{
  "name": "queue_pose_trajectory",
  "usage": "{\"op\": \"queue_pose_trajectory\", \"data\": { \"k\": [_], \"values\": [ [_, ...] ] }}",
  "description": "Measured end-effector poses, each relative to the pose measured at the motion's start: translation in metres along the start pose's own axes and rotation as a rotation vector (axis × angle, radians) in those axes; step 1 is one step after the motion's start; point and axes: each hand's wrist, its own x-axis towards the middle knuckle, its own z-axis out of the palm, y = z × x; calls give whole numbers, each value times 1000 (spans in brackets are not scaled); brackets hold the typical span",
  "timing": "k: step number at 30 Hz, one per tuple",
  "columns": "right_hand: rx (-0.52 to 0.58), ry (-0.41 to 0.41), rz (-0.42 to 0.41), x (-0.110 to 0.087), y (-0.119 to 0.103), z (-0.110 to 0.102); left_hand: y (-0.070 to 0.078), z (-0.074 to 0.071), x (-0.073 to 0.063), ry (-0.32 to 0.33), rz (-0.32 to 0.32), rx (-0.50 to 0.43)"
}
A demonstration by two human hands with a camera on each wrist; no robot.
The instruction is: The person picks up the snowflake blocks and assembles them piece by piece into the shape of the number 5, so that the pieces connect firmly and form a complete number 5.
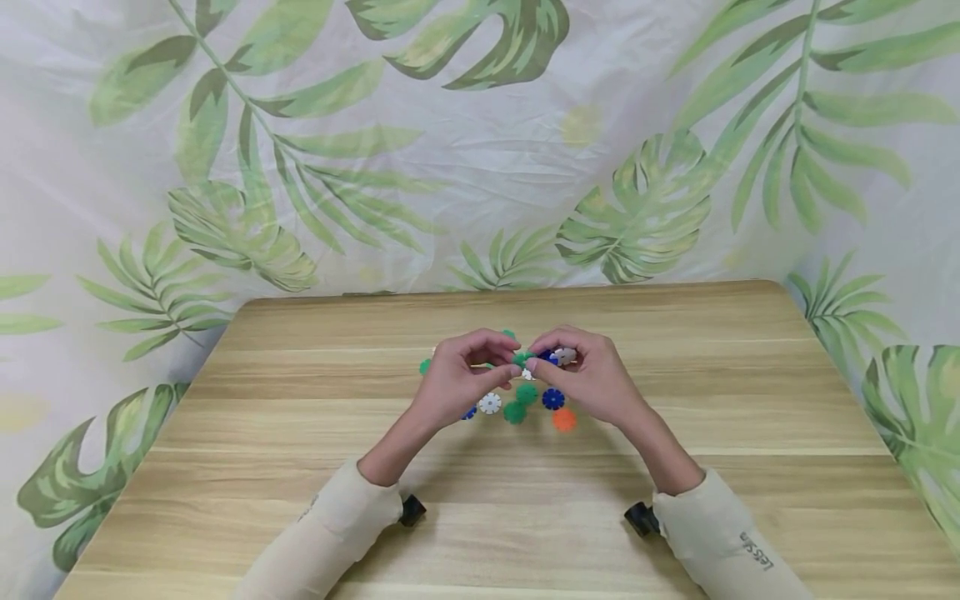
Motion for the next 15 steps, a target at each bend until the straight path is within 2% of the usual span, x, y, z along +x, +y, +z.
{"op": "queue_pose_trajectory", "data": {
  "k": [7,15],
  "values": [
    [14,6,29,1,-1,-11,1,-10,2,-11,-63,-5],
    [-10,87,52,0,-5,-33,-3,-41,9,69,-118,91]
  ]
}}
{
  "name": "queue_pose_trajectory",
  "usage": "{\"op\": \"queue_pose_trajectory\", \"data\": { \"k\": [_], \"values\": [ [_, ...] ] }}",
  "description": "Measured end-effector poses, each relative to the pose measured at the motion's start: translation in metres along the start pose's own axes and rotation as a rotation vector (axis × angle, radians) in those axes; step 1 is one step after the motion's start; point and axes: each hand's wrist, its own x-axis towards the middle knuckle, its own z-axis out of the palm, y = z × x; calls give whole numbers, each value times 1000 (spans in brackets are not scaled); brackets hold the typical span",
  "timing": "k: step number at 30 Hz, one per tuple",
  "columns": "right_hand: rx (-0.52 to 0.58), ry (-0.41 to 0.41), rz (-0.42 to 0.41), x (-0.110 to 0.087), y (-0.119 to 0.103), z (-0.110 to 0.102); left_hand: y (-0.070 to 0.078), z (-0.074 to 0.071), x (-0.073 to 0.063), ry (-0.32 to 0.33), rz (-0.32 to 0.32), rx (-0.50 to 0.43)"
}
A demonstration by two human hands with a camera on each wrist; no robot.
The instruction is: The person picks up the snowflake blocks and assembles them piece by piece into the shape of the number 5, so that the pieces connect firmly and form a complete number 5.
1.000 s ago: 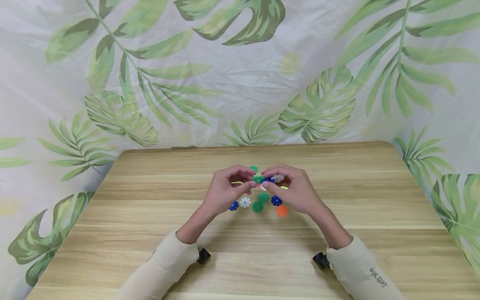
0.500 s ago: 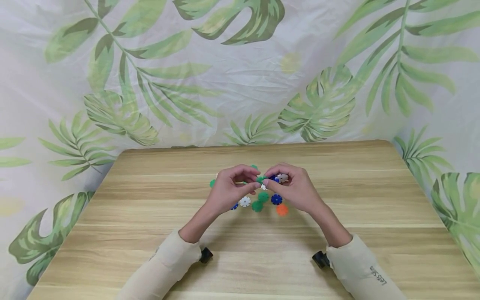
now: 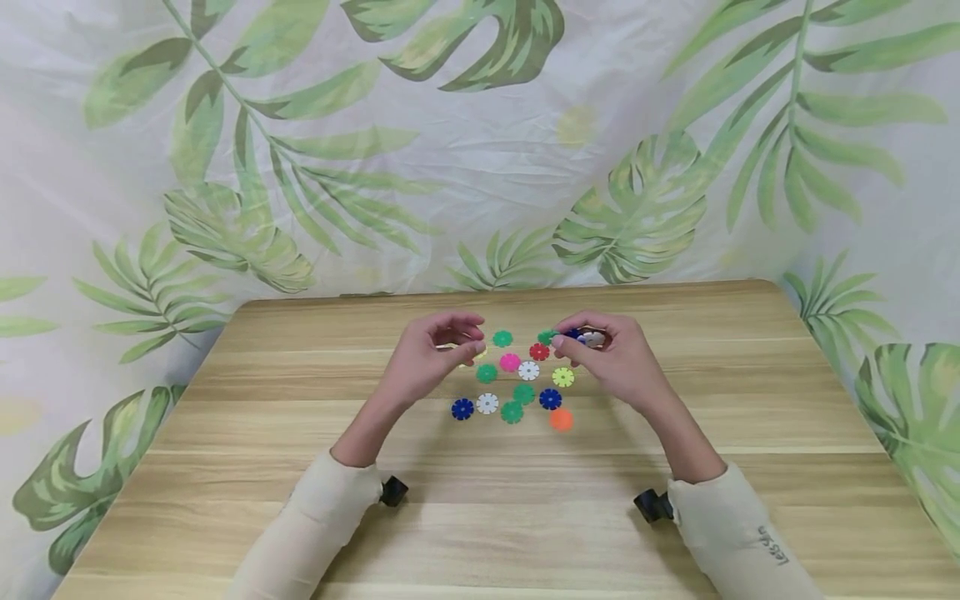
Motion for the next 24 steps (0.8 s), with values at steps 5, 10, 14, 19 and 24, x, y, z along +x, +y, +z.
{"op": "queue_pose_trajectory", "data": {
  "k": [5,10,14,19,24],
  "values": [
    [8,17,16,1,-1,-7,-15,-17,7,38,-51,14],
    [38,9,6,1,0,-8,-33,-26,12,41,-98,62],
    [49,2,-8,1,0,-9,-43,-30,17,19,-135,114],
    [45,2,-19,1,-1,-10,-54,-31,26,-29,-151,203],
    [44,3,-13,0,0,-8,-61,-28,33,-98,-154,269]
  ]
}}
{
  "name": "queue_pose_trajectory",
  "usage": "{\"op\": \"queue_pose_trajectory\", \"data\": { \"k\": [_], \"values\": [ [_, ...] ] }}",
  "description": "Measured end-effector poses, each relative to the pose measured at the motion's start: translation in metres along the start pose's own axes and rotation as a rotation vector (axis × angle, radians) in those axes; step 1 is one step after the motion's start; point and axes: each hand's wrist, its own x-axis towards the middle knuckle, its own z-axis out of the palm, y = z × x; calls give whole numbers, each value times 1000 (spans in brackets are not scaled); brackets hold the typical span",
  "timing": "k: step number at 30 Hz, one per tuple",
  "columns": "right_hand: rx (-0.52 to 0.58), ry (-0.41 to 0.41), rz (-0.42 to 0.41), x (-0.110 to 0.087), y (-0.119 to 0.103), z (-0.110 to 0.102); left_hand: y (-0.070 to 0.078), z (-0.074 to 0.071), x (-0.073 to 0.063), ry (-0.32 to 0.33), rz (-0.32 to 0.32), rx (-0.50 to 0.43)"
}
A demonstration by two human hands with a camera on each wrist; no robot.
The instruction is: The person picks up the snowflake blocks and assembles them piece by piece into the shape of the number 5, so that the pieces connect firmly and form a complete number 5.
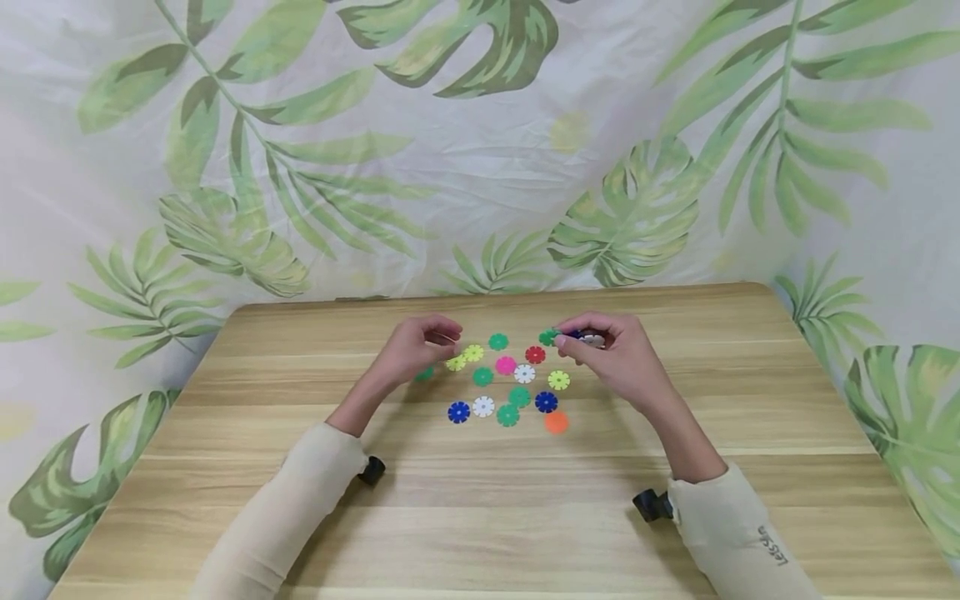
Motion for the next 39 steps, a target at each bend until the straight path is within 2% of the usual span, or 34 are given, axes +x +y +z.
{"op": "queue_pose_trajectory", "data": {
  "k": [7,16,21,26,31,35,39],
  "values": [
    [-48,-22,21,0,3,9,-7,3,4,-56,-19,117],
    [-27,-43,23,0,6,12,-9,6,8,-96,-52,170],
    [-25,-49,18,1,6,14,-10,8,9,-108,-46,191],
    [-27,-53,19,1,5,15,-9,8,9,-107,-54,224],
    [-21,-57,21,1,4,17,-7,6,6,-109,-69,208],
    [-15,-58,33,1,4,18,-4,4,2,-89,-40,189],
    [3,-66,41,1,5,19,2,3,-3,-35,0,156]
  ]
}}
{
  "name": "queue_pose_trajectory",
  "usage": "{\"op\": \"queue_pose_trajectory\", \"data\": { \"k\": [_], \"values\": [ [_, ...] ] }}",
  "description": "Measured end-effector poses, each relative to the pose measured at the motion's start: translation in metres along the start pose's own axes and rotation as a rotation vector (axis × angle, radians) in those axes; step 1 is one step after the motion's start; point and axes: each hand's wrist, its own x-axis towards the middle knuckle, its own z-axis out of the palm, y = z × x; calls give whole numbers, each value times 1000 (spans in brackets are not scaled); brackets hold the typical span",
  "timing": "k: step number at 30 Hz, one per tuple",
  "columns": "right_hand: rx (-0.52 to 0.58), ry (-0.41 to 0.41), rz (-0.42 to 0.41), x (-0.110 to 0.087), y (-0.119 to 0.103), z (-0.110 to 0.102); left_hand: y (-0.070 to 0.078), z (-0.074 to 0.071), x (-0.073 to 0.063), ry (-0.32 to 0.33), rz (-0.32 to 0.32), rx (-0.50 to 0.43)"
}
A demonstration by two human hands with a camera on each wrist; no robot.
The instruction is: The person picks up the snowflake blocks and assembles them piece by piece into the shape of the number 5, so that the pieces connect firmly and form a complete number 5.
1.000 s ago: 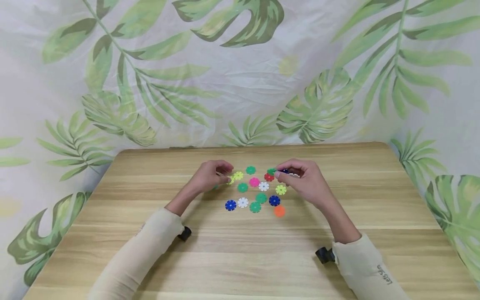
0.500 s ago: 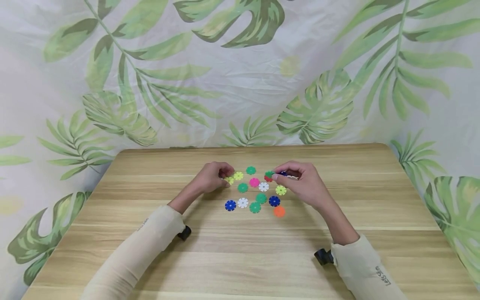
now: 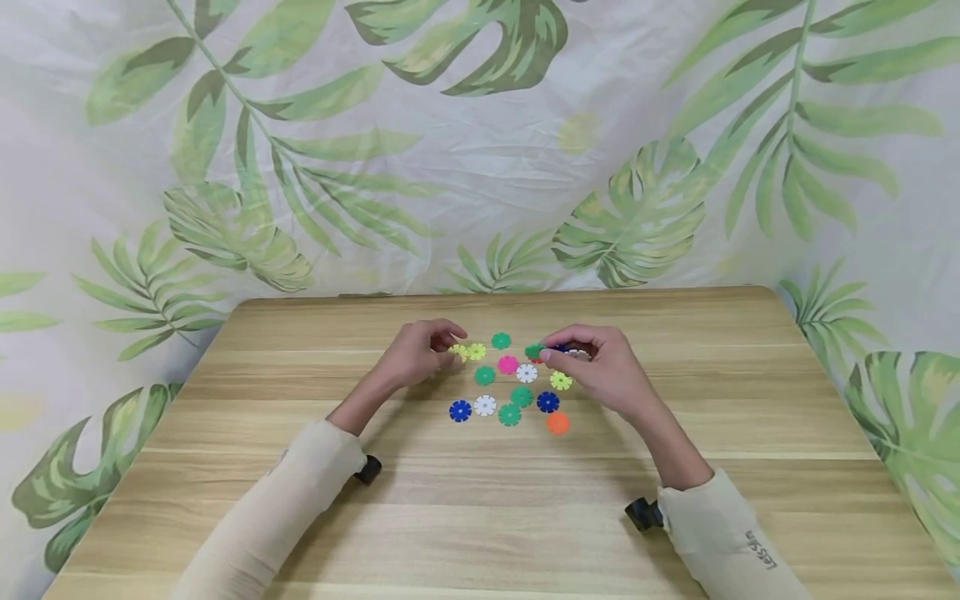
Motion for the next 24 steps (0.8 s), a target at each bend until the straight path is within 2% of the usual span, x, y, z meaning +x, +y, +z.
{"op": "queue_pose_trajectory", "data": {
  "k": [6,10,14,18,24],
  "values": [
    [3,-1,8,1,1,3,13,-2,-10,63,17,-152],
    [-15,1,16,2,0,7,22,0,-17,100,77,-289],
    [-13,-12,17,5,-3,11,28,2,-23,134,137,-360],
    [3,-23,17,8,-5,14,38,1,-29,124,151,-432],
    [9,-32,25,10,-3,18,56,1,-41,80,131,-556]
  ]
}}
